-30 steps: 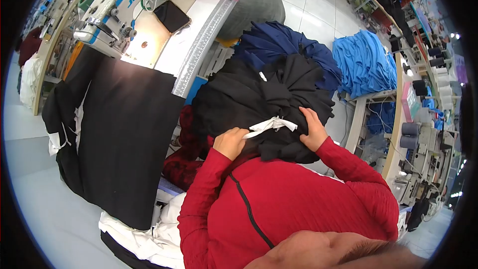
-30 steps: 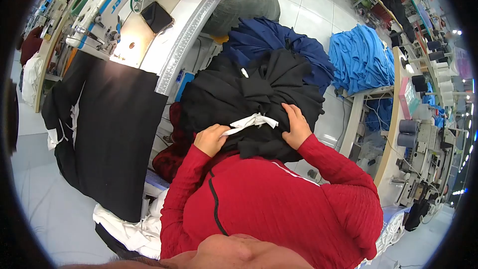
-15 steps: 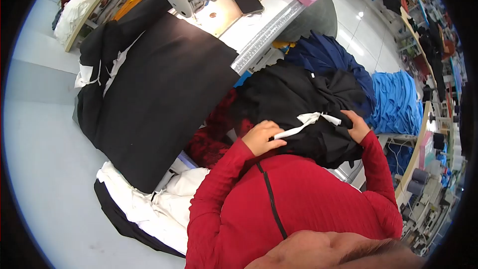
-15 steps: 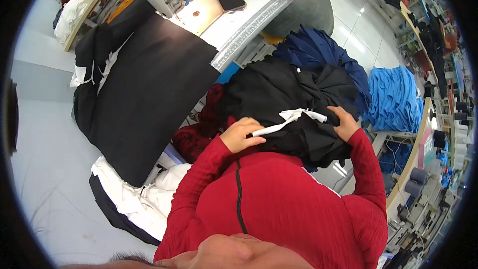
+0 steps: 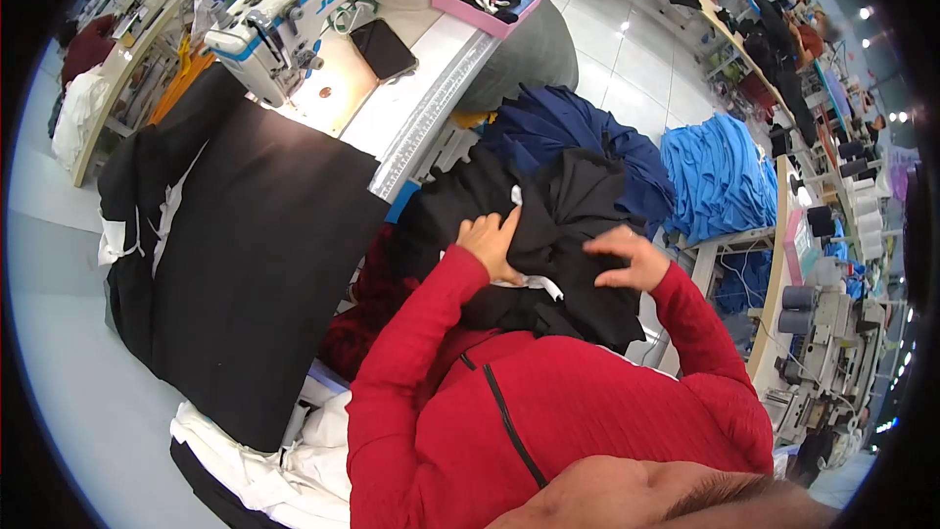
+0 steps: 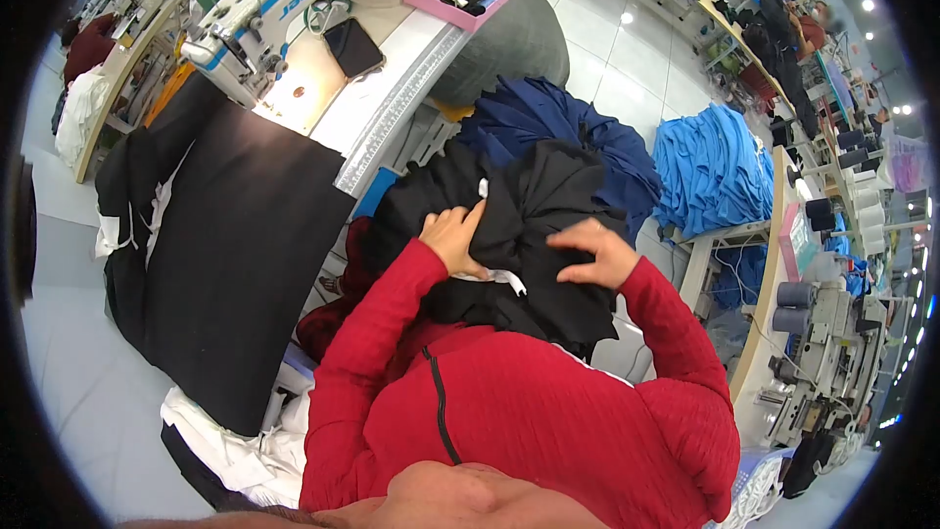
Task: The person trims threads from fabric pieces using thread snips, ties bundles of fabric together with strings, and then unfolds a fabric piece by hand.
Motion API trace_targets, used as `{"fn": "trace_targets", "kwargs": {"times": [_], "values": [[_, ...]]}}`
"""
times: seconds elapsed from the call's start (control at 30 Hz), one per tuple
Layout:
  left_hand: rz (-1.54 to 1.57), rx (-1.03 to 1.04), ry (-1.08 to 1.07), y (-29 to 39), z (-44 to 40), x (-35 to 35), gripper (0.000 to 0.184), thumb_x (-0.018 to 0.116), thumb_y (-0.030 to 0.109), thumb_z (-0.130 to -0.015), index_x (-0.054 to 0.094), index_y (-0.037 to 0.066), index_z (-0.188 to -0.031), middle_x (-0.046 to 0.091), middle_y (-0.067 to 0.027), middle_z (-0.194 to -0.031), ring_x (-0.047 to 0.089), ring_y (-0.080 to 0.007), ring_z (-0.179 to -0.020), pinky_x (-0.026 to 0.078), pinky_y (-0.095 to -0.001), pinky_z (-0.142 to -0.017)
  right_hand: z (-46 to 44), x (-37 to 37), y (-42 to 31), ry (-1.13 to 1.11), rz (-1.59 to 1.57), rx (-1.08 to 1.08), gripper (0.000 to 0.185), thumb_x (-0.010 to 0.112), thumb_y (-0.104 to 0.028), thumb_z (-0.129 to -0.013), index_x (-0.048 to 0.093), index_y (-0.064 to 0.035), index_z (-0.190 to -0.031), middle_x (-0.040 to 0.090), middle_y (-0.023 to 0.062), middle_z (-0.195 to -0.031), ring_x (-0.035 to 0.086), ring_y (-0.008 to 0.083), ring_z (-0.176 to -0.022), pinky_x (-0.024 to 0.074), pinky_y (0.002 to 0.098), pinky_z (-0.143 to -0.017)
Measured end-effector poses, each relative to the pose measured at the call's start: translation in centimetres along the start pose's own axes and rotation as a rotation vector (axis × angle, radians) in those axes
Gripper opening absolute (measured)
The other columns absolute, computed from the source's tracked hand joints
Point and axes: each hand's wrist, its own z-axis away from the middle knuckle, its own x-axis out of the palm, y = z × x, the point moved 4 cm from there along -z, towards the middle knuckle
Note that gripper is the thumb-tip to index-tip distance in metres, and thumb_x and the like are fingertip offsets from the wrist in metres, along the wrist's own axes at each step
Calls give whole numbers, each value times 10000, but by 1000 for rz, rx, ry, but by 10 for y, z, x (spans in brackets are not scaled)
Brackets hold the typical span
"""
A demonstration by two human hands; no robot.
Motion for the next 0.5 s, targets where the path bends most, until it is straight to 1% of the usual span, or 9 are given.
{"fn": "trace_targets", "kwargs": {"times": [0.07, 0.1, 0.13, 0.2, 0.27, 0.33, 0.4, 0.43, 0.5], "values": [[7, -57, 79, -2, 21, 6, 993, 806, 422, -533, 344, 94, -1349, 521, -99, -988, 509, -284, -941, 372, -393, -755, -16, -10, 14, 73, 92, 5, 680, 806, -268, -615, 537, -68, -1206, 496, 135, -1214, 417, 314, -1175, 329, 399, -994], [-16, -11, 136, -1, 35, 10, 869, 788, 371, -572, 402, 102, -1303, 518, -93, -980, 509, -277, -929, 375, -386, -741, -26, -10, 27, 12, 116, 13, 750, 811, -279, -601, 491, -70, -1247, 405, 146, -1304, 337, 330, -1250, 292, 411, -1031], [-38, 32, 192, 2, 50, 15, 747, 771, 320, -611, 459, 109, -1257, 515, -88, -973, 509, -270, -916, 379, -378, -727, -37, -8, 33, 10, 169, -32, 749, 811, -293, -602, 494, -65, -1241, 407, 148, -1306, 333, 331, -1254, 294, 412, -1030], [11, 78, 296, 13, 75, 14, 427, 729, 203, -659, 566, 129, -1047, 508, -94, -1006, 507, -269, -914, 416, -373, -729, -59, -3, 31, -7, 183, -119, 681, 795, -299, -628, 524, -59, -1205, 445, 157, -1271, 368, 332, -1229, 303, 413, -1022], [97, 133, 366, 11, 92, 23, 330, 707, 155, -674, 579, 140, -978, 501, -91, -988, 508, -268, -890, 466, -377, -689, -83, 6, 30, -43, 149, -178, 643, 778, -317, -655, 536, -42, -1183, 466, 158, -1255, 393, 329, -1213, 318, 408, -1014], [162, 58, 300, 8, 102, 33, 277, 702, 155, -685, 586, 122, -934, 503, -98, -1013, 512, -270, -906, 489, -370, -697, -106, 15, 30, -71, 190, -194, 661, 759, -338, -676, 515, -17, -1199, 503, 176, -1219, 446, 334, -1172, 358, 392, -983], [210, 12, 301, 6, 109, 38, 241, 699, 158, -692, 592, 106, -902, 505, -105, -1034, 516, -272, -916, 501, -367, -703, -120, 22, 60, -135, 213, -78, 737, 720, -495, -660, 531, -10, -1182, 520, 195, -1211, 487, 332, -1141, 387, 384, -964], [225, 5, 335, 4, 110, 39, 232, 700, 160, -694, 594, 99, -891, 505, -109, -1043, 518, -272, -917, 502, -367, -705, -119, 22, 75, -163, 308, -11, 849, 705, -592, -616, 518, -4, -1200, 537, 218, -1186, 516, 335, -1111, 408, 371, -945], [259, -3, 388, 2, 112, 39, 220, 701, 165, -698, 595, 82, -872, 506, -116, -1057, 522, -276, -920, 502, -368, -711, -108, 16, 85, -312, 290, 213, 888, 706, -617, -594, 513, -5, -1207, 554, 232, -1152, 531, 348, -1086, 417, 371, -935]]}}
